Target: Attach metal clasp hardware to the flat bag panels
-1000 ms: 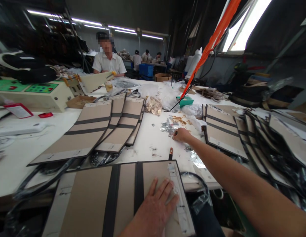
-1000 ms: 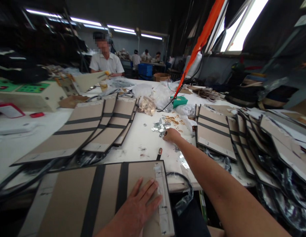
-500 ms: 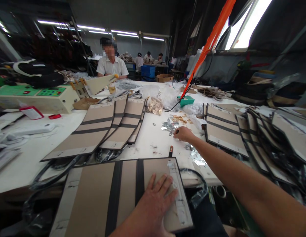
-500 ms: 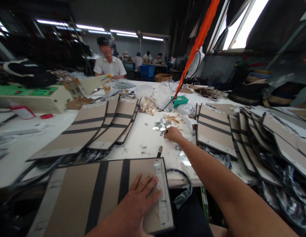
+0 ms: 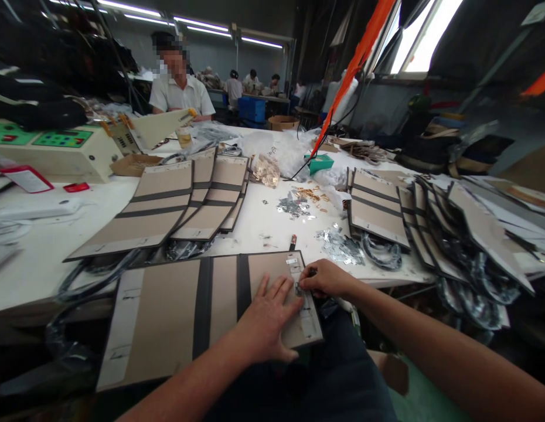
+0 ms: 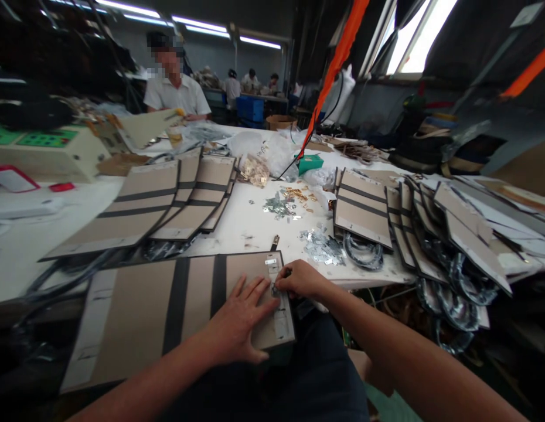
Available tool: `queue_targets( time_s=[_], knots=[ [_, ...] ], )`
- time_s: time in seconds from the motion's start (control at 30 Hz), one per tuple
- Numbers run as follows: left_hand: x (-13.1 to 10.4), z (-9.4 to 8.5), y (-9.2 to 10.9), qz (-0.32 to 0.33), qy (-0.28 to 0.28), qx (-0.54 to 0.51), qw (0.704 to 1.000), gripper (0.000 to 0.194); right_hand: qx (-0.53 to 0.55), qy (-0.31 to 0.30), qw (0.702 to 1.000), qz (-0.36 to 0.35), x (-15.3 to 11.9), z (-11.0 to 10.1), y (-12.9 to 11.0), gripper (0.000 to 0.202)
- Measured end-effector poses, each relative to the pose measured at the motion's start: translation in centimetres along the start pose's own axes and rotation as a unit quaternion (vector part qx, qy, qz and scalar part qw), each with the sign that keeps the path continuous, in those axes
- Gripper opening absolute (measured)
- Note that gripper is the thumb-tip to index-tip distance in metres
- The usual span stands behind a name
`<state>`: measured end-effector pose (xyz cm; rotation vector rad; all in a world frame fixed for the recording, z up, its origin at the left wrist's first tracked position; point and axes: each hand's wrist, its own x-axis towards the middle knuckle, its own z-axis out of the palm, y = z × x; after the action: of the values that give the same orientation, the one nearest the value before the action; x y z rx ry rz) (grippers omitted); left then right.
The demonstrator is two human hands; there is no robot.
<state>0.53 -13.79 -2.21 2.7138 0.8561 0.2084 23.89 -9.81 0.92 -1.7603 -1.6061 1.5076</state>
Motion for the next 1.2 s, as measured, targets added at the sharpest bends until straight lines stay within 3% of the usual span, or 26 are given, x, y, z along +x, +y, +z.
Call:
queue_targets(
  time_s=[0.43,0.6,0.97,1.2],
  knots=[
    [-0.2,0.5,-0.4,0.014,-0.003,0.008,1.000,0.122,-0.102,0.023,0.994,-0.013,0.4,0.4,-0.8,0.008],
    [0.0,0.5,-0.2,0.009,0.000,0.009,1.000,0.124,-0.192,0.065,0.978,-0.049,0.0,1.0,-0.9,0.009],
    [0.1,0.3,0.0,0.002,-0.004,0.004,1.000,0.120,-0.278,0.098,0.953,-0.067,0.2,1.3,-0.8,0.011],
    [0.1,0.0,0.1,0.003,-0.006,0.001,1.000,0.119,-0.275,0.098,0.954,-0.069,0.0,1.2,-0.4,0.012]
  ],
)
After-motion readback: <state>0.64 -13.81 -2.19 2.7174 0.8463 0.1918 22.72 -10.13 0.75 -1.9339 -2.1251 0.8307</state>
